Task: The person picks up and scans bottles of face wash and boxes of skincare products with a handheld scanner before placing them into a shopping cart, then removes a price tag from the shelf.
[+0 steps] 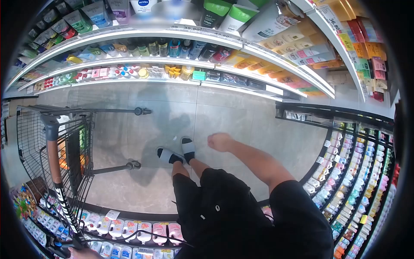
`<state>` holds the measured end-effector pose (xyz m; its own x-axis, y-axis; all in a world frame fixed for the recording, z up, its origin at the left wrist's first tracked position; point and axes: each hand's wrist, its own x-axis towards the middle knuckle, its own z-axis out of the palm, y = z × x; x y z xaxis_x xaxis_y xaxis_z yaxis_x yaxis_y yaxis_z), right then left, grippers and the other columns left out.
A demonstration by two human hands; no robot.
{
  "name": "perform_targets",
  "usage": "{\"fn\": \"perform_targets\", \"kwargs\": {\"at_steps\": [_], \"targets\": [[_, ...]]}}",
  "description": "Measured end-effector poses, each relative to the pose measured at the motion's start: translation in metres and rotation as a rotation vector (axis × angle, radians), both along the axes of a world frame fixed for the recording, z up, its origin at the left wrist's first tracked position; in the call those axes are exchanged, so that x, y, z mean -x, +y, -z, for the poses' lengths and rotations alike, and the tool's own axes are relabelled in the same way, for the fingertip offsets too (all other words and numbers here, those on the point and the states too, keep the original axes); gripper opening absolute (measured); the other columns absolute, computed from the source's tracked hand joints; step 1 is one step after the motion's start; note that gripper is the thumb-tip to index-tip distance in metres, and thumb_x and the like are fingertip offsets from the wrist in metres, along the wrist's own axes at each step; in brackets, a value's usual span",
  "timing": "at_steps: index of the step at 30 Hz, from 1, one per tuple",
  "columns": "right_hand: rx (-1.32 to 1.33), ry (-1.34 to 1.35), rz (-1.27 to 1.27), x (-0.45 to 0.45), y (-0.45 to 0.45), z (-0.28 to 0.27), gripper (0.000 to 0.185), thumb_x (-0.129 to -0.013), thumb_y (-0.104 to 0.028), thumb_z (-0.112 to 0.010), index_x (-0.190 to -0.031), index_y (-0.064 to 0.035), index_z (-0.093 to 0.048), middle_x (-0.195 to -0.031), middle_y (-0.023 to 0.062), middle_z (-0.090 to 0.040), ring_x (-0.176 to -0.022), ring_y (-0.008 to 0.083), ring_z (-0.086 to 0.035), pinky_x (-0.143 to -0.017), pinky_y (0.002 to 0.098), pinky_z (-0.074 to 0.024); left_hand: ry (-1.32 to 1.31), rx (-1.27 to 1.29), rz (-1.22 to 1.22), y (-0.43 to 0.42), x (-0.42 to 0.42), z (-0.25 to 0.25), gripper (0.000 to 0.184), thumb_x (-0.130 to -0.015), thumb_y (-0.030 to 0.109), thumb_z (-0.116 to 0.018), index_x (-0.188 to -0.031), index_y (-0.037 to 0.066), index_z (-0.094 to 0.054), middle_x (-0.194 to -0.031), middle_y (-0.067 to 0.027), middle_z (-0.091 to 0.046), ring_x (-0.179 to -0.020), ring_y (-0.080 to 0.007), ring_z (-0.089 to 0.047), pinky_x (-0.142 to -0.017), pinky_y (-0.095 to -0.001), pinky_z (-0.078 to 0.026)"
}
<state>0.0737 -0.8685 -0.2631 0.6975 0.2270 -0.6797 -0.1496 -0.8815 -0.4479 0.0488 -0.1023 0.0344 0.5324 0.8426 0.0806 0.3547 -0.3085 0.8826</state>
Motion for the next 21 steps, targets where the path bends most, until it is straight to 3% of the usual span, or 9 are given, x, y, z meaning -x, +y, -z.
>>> {"fn": "perform_targets", "kwargs": {"at_steps": [3,5,7,10,11,14,16,18,21], "targets": [[-0.049,-0.363,0.160,-0.052,-0.026,-0.029,0.017,-0.088,-0.023,-0.056,-0.090,-0.0091,-0.065,-0.091,0.0168,-0.067,-0.081,0.0394,-0.064,-0.073,0.0476,-0.0527,-0.065,0.070,-0.024,0.005,0.005,0.004,0.049,-0.103,0.030,-0.044,-0.128,-0.012,-0.050,-0.121,-0.0195,-0.060,-0.103,-0.0270,-0.061,-0.086,-0.0396,-0.052],[-0.183,-0.721,0.499,-0.105,-0.037,-0.078,0.007,-0.085,-0.012,-0.062,-0.086,-0.0057,-0.059,-0.089,0.0170,-0.061,-0.083,0.0381,-0.062,-0.070,0.0456,-0.0503,-0.088,0.055,0.035,0.006,0.006,0.008,0.048,-0.103,0.029,-0.045,-0.130,-0.011,-0.049,-0.123,-0.0200,-0.059,-0.104,-0.0274,-0.061,-0.087,-0.0398,-0.052],[-0.081,-1.100,0.526,-0.158,-0.055,-0.128,0.012,-0.085,-0.007,-0.064,-0.094,-0.0032,-0.058,-0.089,0.0147,-0.056,-0.075,0.0319,-0.058,-0.068,0.0396,-0.0495,-0.067,0.035,0.011,-0.003,0.000,0.005,0.047,-0.103,0.026,-0.044,-0.131,-0.011,-0.048,-0.124,-0.0201,-0.058,-0.105,-0.0270,-0.061,-0.087,-0.0390,-0.052],[-0.052,-1.324,0.543,-0.215,-0.074,-0.193,0.023,-0.085,-0.007,-0.066,-0.105,-0.0035,-0.056,-0.101,0.0130,-0.056,-0.072,0.0252,-0.058,-0.067,0.0353,-0.0502,-0.024,-0.008,-0.045,-0.002,0.006,0.007,0.044,-0.103,0.020,-0.042,-0.135,-0.011,-0.046,-0.127,-0.0204,-0.056,-0.107,-0.0262,-0.060,-0.087,-0.0374,-0.053],[0.017,-1.377,0.527,-0.228,-0.080,-0.210,0.027,-0.085,-0.007,-0.067,-0.110,-0.0039,-0.055,-0.107,0.0131,-0.056,-0.071,0.0235,-0.057,-0.067,0.0344,-0.0507,0.035,-0.162,0.062,0.019,0.016,0.017,0.043,-0.103,0.018,-0.041,-0.136,-0.010,-0.046,-0.128,-0.0201,-0.056,-0.107,-0.0262,-0.060,-0.087,-0.0372,-0.053],[0.054,-1.479,0.472,-0.257,-0.088,-0.245,0.038,-0.086,-0.014,-0.068,-0.121,-0.0087,-0.054,-0.115,0.0147,-0.055,-0.077,0.0265,-0.062,-0.071,0.0360,-0.0537,0.177,-0.486,0.224,0.061,0.033,0.028,0.043,-0.103,0.017,-0.042,-0.137,-0.009,-0.045,-0.128,-0.0195,-0.055,-0.106,-0.0263,-0.060,-0.087,-0.0373,-0.053],[0.204,-1.381,0.426,-0.266,-0.084,-0.263,0.050,-0.088,-0.017,-0.070,-0.133,-0.0111,-0.050,-0.114,0.0126,-0.054,-0.071,0.0178,-0.061,-0.073,0.0338,-0.0528,0.260,-0.653,0.278,0.060,0.033,0.029,0.044,-0.103,0.017,-0.043,-0.138,-0.009,-0.045,-0.128,-0.0193,-0.055,-0.106,-0.0263,-0.060,-0.087,-0.0376,-0.053],[0.275,-1.272,0.455,-0.270,-0.087,-0.264,0.054,-0.087,-0.021,-0.070,-0.137,-0.0141,-0.047,-0.115,0.0134,-0.054,-0.074,0.0188,-0.062,-0.075,0.0358,-0.0532,0.007,-0.168,0.104,0.022,0.016,0.020,0.044,-0.103,0.022,-0.045,-0.134,-0.009,-0.049,-0.126,-0.0195,-0.056,-0.105,-0.0265,-0.061,-0.087,-0.0386,-0.054],[0.389,-1.088,0.486,-0.276,-0.099,-0.258,0.065,-0.086,-0.029,-0.070,-0.144,-0.0217,-0.042,-0.115,0.0146,-0.055,-0.081,0.0224,-0.067,-0.080,0.0413,-0.0539,-0.095,0.114,-0.006,-0.012,0.000,0.006,0.046,-0.103,0.028,-0.047,-0.129,-0.009,-0.051,-0.123,-0.0196,-0.058,-0.104,-0.0269,-0.063,-0.086,-0.0391,-0.054]]}}
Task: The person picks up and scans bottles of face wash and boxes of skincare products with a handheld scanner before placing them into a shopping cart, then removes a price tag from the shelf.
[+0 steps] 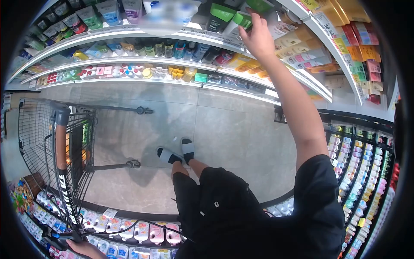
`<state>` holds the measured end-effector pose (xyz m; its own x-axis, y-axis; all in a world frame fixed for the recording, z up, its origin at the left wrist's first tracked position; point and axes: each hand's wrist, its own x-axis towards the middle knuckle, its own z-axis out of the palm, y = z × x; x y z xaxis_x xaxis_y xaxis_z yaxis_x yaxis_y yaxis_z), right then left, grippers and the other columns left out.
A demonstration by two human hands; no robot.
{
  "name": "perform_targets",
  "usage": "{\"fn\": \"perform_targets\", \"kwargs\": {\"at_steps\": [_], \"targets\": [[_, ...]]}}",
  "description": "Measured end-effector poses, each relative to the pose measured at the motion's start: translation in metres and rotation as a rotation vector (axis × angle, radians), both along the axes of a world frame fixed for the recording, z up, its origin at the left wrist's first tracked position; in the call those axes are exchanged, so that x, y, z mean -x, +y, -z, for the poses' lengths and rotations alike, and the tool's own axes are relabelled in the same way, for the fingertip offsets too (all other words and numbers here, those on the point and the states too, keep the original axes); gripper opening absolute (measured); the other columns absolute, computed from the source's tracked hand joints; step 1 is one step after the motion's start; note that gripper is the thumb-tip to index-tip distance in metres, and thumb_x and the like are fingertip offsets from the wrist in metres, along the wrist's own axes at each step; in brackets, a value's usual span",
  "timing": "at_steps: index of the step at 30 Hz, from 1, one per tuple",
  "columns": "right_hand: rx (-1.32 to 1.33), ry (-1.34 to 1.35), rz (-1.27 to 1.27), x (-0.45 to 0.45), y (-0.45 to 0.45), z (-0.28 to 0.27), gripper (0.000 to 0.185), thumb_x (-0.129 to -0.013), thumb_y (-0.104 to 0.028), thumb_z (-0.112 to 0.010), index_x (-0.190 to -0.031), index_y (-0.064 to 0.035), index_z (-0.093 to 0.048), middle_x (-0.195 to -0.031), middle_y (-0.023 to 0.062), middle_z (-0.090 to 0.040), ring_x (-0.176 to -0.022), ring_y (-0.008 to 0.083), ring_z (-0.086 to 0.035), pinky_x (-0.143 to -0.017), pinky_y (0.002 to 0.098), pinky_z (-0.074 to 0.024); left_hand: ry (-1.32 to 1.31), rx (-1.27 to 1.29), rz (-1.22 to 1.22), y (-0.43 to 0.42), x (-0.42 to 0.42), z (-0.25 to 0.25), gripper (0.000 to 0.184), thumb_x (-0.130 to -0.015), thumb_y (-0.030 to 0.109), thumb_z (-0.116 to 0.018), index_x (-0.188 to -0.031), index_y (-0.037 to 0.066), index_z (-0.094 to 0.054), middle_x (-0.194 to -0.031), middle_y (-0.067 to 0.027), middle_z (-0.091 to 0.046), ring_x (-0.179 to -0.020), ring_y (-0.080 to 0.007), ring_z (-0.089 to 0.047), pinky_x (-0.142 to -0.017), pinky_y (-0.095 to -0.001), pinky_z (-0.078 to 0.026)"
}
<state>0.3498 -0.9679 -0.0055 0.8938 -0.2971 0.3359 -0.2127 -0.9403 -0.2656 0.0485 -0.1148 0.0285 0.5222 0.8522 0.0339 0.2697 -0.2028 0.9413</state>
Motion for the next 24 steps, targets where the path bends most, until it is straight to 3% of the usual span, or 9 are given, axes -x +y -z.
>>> {"fn": "perform_targets", "kwargs": {"at_steps": [2,7,9,12,15,18,21,23,24], "targets": [[0.118,-0.007,0.029,-0.002,-0.006,0.006,0.063,-0.086,-0.029,-0.070,-0.143,-0.0239,-0.044,-0.114,0.0149,-0.056,-0.082,0.0249,-0.067,-0.082,0.0427,-0.0539,0.008,-0.029,0.020,0.009,0.005,0.002,0.047,-0.103,0.030,-0.047,-0.128,-0.010,-0.051,-0.122,-0.0201,-0.058,-0.104,-0.0272,-0.063,-0.085,-0.0396,-0.055],[0.104,-0.014,0.044,-0.001,-0.006,0.005,0.058,-0.087,-0.029,-0.069,-0.141,-0.0275,-0.048,-0.116,0.0150,-0.057,-0.086,0.0276,-0.067,-0.082,0.0443,-0.0539,0.005,0.039,-0.014,0.016,0.002,0.002,0.049,-0.103,0.031,-0.047,-0.128,-0.011,-0.050,-0.121,-0.0216,-0.059,-0.103,-0.0282,-0.064,-0.083,-0.0402,-0.056],[0.088,-0.012,0.054,0.000,-0.001,0.000,0.056,-0.088,-0.029,-0.069,-0.140,-0.0282,-0.049,-0.117,0.0147,-0.056,-0.087,0.0282,-0.067,-0.082,0.0446,-0.0540,0.065,-0.077,0.062,0.030,0.010,0.007,0.050,-0.103,0.032,-0.047,-0.128,-0.011,-0.050,-0.120,-0.0225,-0.058,-0.103,-0.0289,-0.064,-0.083,-0.0412,-0.056],[0.142,0.016,0.076,0.006,0.006,-0.009,0.056,-0.087,-0.030,-0.069,-0.140,-0.0285,-0.049,-0.119,0.0127,-0.056,-0.089,0.0308,-0.067,-0.081,0.0443,-0.0544,-0.006,-0.005,-0.019,-0.036,-0.006,-0.007,0.051,-0.102,0.033,-0.048,-0.128,-0.010,-0.050,-0.120,-0.0218,-0.059,-0.103,-0.0293,-0.064,-0.084,-0.0423,-0.055],[0.370,-0.091,-0.079,0.019,-0.001,-0.016,0.053,-0.086,-0.030,-0.070,-0.135,-0.0263,-0.053,-0.119,0.0109,-0.057,-0.095,0.0308,-0.065,-0.081,0.0443,-0.0546,-0.067,0.085,-0.134,-0.062,-0.018,-0.015,0.055,-0.098,0.041,-0.053,-0.131,-0.003,-0.052,-0.126,-0.0181,-0.058,-0.112,-0.0275,-0.059,-0.096,-0.0414,-0.046],[0.461,-0.225,-0.147,0.020,-0.012,-0.015,0.046,-0.085,-0.028,-0.069,-0.129,-0.0193,-0.057,-0.123,0.0120,-0.055,-0.093,0.0310,-0.064,-0.076,0.0419,-0.0562,-0.014,0.053,-0.159,-0.068,-0.021,-0.016,0.053,-0.097,0.042,-0.054,-0.132,0.001,-0.053,-0.127,-0.0185,-0.058,-0.112,-0.0272,-0.060,-0.095,-0.0431,-0.046],[0.543,-0.317,-0.338,0.007,-0.016,-0.020,0.043,-0.086,-0.027,-0.070,-0.127,-0.0158,-0.060,-0.116,0.0096,-0.059,-0.106,0.0293,-0.057,-0.075,0.0414,-0.0536,-0.028,0.062,-0.136,-0.066,-0.020,-0.017,0.053,-0.097,0.041,-0.054,-0.132,0.001,-0.053,-0.127,-0.0189,-0.058,-0.111,-0.0279,-0.061,-0.095,-0.0440,-0.046],[0.624,-0.483,-0.462,-0.007,0.007,-0.037,0.026,-0.088,-0.031,-0.070,-0.104,-0.0118,-0.064,-0.093,0.0058,-0.061,-0.088,0.0249,-0.062,-0.066,0.0365,-0.0516,-0.040,0.034,-0.122,-0.063,-0.018,-0.013,0.051,-0.099,0.035,-0.052,-0.133,-0.003,-0.051,-0.126,-0.0181,-0.057,-0.107,-0.0271,-0.061,-0.089,-0.0401,-0.051],[0.621,-0.481,-0.459,-0.011,0.009,-0.040,0.026,-0.088,-0.031,-0.070,-0.104,-0.0118,-0.064,-0.093,0.0058,-0.061,-0.088,0.0249,-0.062,-0.066,0.0365,-0.0516,-0.051,0.006,-0.107,-0.060,-0.016,-0.009,0.049,-0.102,0.030,-0.049,-0.133,-0.008,-0.050,-0.125,-0.0173,-0.056,-0.102,-0.0263,-0.062,-0.083,-0.0362,-0.055]]}}
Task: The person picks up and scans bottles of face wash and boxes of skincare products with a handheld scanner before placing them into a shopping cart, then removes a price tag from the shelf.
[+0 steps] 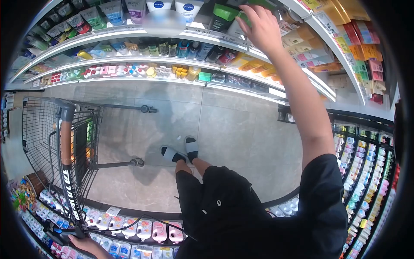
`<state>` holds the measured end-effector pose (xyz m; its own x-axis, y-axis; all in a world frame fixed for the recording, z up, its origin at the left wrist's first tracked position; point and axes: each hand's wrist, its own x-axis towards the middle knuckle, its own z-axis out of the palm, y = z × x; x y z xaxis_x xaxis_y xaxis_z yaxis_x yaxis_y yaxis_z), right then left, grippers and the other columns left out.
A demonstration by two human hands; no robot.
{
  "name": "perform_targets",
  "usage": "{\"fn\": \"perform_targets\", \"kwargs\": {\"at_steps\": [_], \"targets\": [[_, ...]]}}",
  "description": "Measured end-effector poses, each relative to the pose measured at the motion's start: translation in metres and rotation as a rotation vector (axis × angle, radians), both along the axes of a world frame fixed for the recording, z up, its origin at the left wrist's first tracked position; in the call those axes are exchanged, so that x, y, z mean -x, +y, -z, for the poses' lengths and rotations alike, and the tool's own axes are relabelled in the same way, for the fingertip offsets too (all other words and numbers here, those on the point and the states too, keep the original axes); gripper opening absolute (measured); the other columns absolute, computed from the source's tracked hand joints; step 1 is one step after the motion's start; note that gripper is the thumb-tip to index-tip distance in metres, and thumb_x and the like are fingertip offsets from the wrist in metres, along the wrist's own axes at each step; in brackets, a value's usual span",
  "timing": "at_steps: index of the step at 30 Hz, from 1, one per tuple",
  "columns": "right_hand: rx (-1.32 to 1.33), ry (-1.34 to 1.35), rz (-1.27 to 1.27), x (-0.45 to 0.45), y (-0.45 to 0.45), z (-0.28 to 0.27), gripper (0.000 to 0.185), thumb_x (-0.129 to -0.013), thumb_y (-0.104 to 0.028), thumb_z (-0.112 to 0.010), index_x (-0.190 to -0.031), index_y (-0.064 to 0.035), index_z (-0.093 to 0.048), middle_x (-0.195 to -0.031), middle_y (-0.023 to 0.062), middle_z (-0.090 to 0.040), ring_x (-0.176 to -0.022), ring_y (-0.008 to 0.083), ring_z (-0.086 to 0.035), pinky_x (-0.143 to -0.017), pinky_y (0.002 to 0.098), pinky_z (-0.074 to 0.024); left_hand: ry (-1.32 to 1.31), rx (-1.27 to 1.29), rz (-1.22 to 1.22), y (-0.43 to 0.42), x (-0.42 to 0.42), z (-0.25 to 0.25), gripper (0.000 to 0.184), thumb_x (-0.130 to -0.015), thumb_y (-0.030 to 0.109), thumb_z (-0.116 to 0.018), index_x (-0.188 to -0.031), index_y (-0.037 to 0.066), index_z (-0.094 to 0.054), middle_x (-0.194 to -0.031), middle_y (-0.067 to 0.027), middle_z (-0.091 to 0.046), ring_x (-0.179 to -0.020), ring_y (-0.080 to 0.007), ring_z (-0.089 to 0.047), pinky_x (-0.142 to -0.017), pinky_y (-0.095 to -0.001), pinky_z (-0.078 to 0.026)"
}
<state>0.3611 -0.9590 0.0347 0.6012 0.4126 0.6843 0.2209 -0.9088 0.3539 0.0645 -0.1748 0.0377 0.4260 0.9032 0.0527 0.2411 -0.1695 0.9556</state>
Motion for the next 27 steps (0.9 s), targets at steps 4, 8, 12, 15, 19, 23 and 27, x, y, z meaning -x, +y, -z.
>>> {"fn": "perform_targets", "kwargs": {"at_steps": [4,8,12,15,19,23,27], "targets": [[-0.185,0.557,0.391,-0.031,-0.002,-0.006,0.046,-0.093,-0.048,-0.057,-0.088,-0.0028,-0.064,-0.084,0.0205,-0.067,-0.085,0.0385,-0.065,-0.075,0.0465,-0.0519,0.215,-0.319,0.214,0.055,0.023,0.016,0.049,-0.102,0.027,-0.047,-0.137,-0.008,-0.047,-0.127,-0.0187,-0.055,-0.103,-0.0261,-0.062,-0.082,-0.0353,-0.056],[-0.188,0.741,0.379,-0.049,-0.008,-0.009,0.059,-0.097,-0.059,-0.044,-0.096,-0.0045,-0.067,-0.096,0.0194,-0.069,-0.094,0.0378,-0.065,-0.081,0.0460,-0.0507,0.115,-0.138,0.132,0.039,0.014,0.009,0.046,-0.103,0.022,-0.045,-0.138,-0.009,-0.046,-0.127,-0.0214,-0.055,-0.103,-0.0263,-0.061,-0.082,-0.0365,-0.057],[-0.124,0.795,0.329,-0.052,-0.011,-0.005,0.057,-0.098,-0.057,-0.044,-0.094,-0.0054,-0.067,-0.097,0.0202,-0.069,-0.095,0.0389,-0.064,-0.082,0.0469,-0.0494,0.004,0.052,0.052,-0.003,-0.001,-0.008,0.043,-0.104,0.018,-0.044,-0.137,-0.010,-0.046,-0.126,-0.0228,-0.055,-0.103,-0.0275,-0.062,-0.082,-0.0364,-0.056],[-0.160,0.803,0.327,-0.052,-0.011,-0.002,0.056,-0.098,-0.056,-0.044,-0.093,-0.0058,-0.067,-0.096,0.0202,-0.068,-0.093,0.0396,-0.064,-0.082,0.0472,-0.0490,0.091,-0.116,0.127,0.025,0.013,0.004,0.053,-0.099,0.036,-0.052,-0.129,-0.008,-0.053,-0.123,-0.0199,-0.059,-0.106,-0.0282,-0.061,-0.092,-0.0403,-0.050],[-0.066,0.786,0.319,-0.055,-0.014,-0.005,0.053,-0.099,-0.053,-0.046,-0.086,-0.0057,-0.065,-0.089,0.0186,-0.069,-0.085,0.0409,-0.064,-0.076,0.0481,-0.0497,0.247,-0.573,0.187,0.059,0.029,0.021,0.052,-0.097,0.040,-0.055,-0.122,-0.007,-0.056,-0.119,-0.0185,-0.060,-0.105,-0.0257,-0.060,-0.090,-0.0389,-0.050],[-0.050,0.778,0.246,-0.057,-0.018,-0.003,0.048,-0.098,-0.049,-0.050,-0.081,-0.0055,-0.060,-0.083,0.0189,-0.068,-0.078,0.0419,-0.064,-0.070,0.0494,-0.0500,0.180,-0.200,0.074,0.025,0.013,0.006,0.044,-0.103,0.021,-0.047,-0.138,-0.005,-0.047,-0.123,-0.0175,-0.054,-0.101,-0.0251,-0.059,-0.082,-0.0384,-0.055],[0.108,0.672,-0.011,-0.061,-0.020,-0.008,0.040,-0.097,-0.041,-0.054,-0.077,-0.0066,-0.054,-0.076,0.0181,-0.064,-0.071,0.0399,-0.064,-0.063,0.0486,-0.0505,0.162,-0.163,0.086,0.014,0.009,0.003,0.043,-0.103,0.027,-0.048,-0.132,-0.004,-0.051,-0.120,-0.0155,-0.053,-0.097,-0.0230,-0.059,-0.074,-0.0340,-0.056]]}}
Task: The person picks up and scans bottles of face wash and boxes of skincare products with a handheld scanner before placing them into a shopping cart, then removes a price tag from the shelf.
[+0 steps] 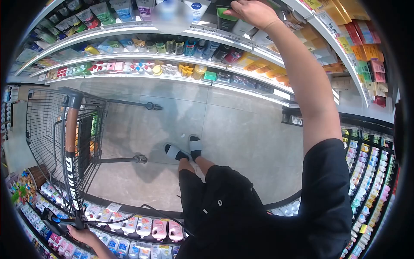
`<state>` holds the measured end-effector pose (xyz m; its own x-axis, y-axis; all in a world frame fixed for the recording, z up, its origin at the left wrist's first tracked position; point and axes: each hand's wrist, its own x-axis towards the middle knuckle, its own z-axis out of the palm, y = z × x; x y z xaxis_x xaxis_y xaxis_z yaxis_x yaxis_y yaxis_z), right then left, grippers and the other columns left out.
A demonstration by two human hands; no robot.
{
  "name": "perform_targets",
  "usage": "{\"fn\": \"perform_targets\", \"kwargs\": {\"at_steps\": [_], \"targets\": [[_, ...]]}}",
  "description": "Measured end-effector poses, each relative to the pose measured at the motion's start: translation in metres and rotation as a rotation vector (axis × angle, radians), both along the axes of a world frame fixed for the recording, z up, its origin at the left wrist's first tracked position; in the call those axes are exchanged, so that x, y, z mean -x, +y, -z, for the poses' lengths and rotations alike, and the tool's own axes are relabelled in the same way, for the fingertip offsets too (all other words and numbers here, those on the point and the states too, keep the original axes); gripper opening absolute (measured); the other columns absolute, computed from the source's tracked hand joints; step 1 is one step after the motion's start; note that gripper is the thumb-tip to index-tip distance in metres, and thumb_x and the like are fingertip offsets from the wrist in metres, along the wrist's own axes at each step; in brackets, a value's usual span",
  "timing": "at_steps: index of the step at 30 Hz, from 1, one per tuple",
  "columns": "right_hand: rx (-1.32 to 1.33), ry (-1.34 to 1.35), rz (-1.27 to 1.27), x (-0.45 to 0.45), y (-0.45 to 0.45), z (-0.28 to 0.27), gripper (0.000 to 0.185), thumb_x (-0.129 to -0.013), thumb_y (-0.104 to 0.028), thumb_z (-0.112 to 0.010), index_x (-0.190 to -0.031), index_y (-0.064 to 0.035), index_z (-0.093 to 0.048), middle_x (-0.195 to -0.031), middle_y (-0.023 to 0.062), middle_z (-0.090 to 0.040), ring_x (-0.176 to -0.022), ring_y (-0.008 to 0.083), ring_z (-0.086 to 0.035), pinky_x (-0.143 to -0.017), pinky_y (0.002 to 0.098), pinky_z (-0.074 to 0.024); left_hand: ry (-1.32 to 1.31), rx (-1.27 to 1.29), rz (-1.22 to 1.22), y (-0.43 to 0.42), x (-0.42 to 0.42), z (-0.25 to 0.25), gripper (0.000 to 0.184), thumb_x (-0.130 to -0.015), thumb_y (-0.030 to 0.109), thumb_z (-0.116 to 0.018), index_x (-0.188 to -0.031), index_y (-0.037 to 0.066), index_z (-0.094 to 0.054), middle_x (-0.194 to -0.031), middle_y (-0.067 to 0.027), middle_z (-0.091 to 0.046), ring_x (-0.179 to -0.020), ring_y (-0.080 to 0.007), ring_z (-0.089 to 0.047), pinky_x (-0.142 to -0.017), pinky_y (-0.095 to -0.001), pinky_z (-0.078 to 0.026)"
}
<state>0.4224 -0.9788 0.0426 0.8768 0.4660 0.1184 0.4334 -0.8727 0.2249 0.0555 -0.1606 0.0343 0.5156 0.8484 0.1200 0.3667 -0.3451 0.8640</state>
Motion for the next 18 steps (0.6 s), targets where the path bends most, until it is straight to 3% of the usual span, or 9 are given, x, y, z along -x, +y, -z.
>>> {"fn": "perform_targets", "kwargs": {"at_steps": [2,4,8,11,12,13,15,17,18], "targets": [[0.020,-0.054,-0.109,-0.002,0.003,-0.005,0.037,-0.096,-0.039,-0.055,-0.077,-0.0074,-0.053,-0.073,0.0169,-0.062,-0.069,0.0383,-0.064,-0.062,0.0482,-0.0508,0.046,-0.130,0.000,0.005,0.005,0.005,0.043,-0.102,0.029,-0.049,-0.130,-0.004,-0.052,-0.120,-0.0154,-0.053,-0.096,-0.0225,-0.059,-0.073,-0.0331,-0.056],[0.136,-0.207,-0.200,0.002,0.011,-0.013,0.034,-0.094,-0.039,-0.057,-0.074,-0.0119,-0.052,-0.067,0.0080,-0.056,-0.063,0.0285,-0.063,-0.059,0.0421,-0.0503,0.196,-0.309,0.152,0.022,0.010,0.007,0.051,-0.097,0.041,-0.054,-0.112,-0.008,-0.057,-0.107,-0.0155,-0.056,-0.095,-0.0222,-0.057,-0.076,-0.0365,-0.052],[0.235,-0.467,-0.464,0.022,0.040,-0.038,0.032,-0.088,-0.039,-0.063,-0.069,-0.0196,-0.047,-0.063,-0.0026,-0.049,-0.060,0.0147,-0.056,-0.058,0.0293,-0.0448,0.169,-0.146,0.148,-0.002,-0.001,-0.004,0.049,-0.097,0.040,-0.055,-0.112,-0.007,-0.056,-0.106,-0.0149,-0.055,-0.089,-0.0219,-0.054,-0.077,-0.0363,-0.051],[0.226,-0.317,-0.388,0.048,0.063,-0.056,0.023,-0.087,-0.035,-0.066,-0.082,-0.0145,-0.056,-0.074,0.0039,-0.057,-0.070,0.0222,-0.062,-0.065,0.0362,-0.0498,-0.080,0.119,0.022,-0.029,-0.014,-0.009,0.048,-0.097,0.037,-0.055,-0.109,-0.009,-0.054,-0.104,-0.0151,-0.055,-0.087,-0.0214,-0.054,-0.076,-0.0366,-0.050],[0.119,-0.399,-0.416,0.054,0.072,-0.053,0.030,-0.087,-0.037,-0.070,-0.078,-0.0132,-0.055,-0.069,0.0012,-0.052,-0.065,0.0192,-0.059,-0.057,0.0331,-0.0474,-0.087,0.139,0.048,-0.025,-0.014,-0.006,0.047,-0.097,0.037,-0.055,-0.106,-0.009,-0.054,-0.104,-0.0154,-0.055,-0.087,-0.0213,-0.054,-0.075,-0.0367,-0.050],[0.027,-0.386,-0.438,0.061,0.074,-0.052,0.031,-0.091,-0.042,-0.063,-0.080,-0.0139,-0.058,-0.070,0.0026,-0.059,-0.062,0.0216,-0.061,-0.053,0.0364,-0.0480,-0.094,0.160,0.074,-0.017,-0.013,-0.001,0.047,-0.098,0.037,-0.055,-0.104,-0.010,-0.054,-0.103,-0.0157,-0.056,-0.086,-0.0212,-0.054,-0.073,-0.0368,-0.050],[-0.121,-0.432,-0.416,0.089,0.093,-0.052,0.041,-0.091,-0.048,-0.060,-0.069,-0.0152,-0.049,-0.057,-0.0002,-0.052,-0.051,0.0193,-0.057,-0.047,0.0342,-0.0441,-0.089,0.169,0.053,-0.013,-0.013,0.004,0.050,-0.098,0.039,-0.053,-0.104,-0.011,-0.055,-0.100,-0.0173,-0.057,-0.085,-0.0231,-0.054,-0.078,-0.0377,-0.047],[-0.260,-0.326,-0.343,0.127,0.107,-0.046,0.042,-0.090,-0.048,-0.063,-0.065,-0.0171,-0.048,-0.054,0.0004,-0.049,-0.048,0.0198,-0.053,-0.044,0.0348,-0.0422,0.013,-0.132,0.181,0.000,-0.008,0.013,0.045,-0.100,0.040,-0.053,-0.100,-0.005,-0.056,-0.089,-0.0125,-0.061,-0.078,-0.0199,-0.061,-0.064,-0.0337,-0.051],[-0.322,-0.294,-0.319,0.145,0.113,-0.038,0.043,-0.090,-0.045,-0.064,-0.063,-0.0166,-0.047,-0.054,0.0010,-0.048,-0.046,0.0200,-0.052,-0.044,0.0347,-0.0414,0.080,-0.214,0.230,0.007,-0.007,0.015,0.046,-0.100,0.042,-0.052,-0.099,-0.005,-0.057,-0.089,-0.0112,-0.061,-0.077,-0.0197,-0.060,-0.065,-0.0326,-0.051]]}}
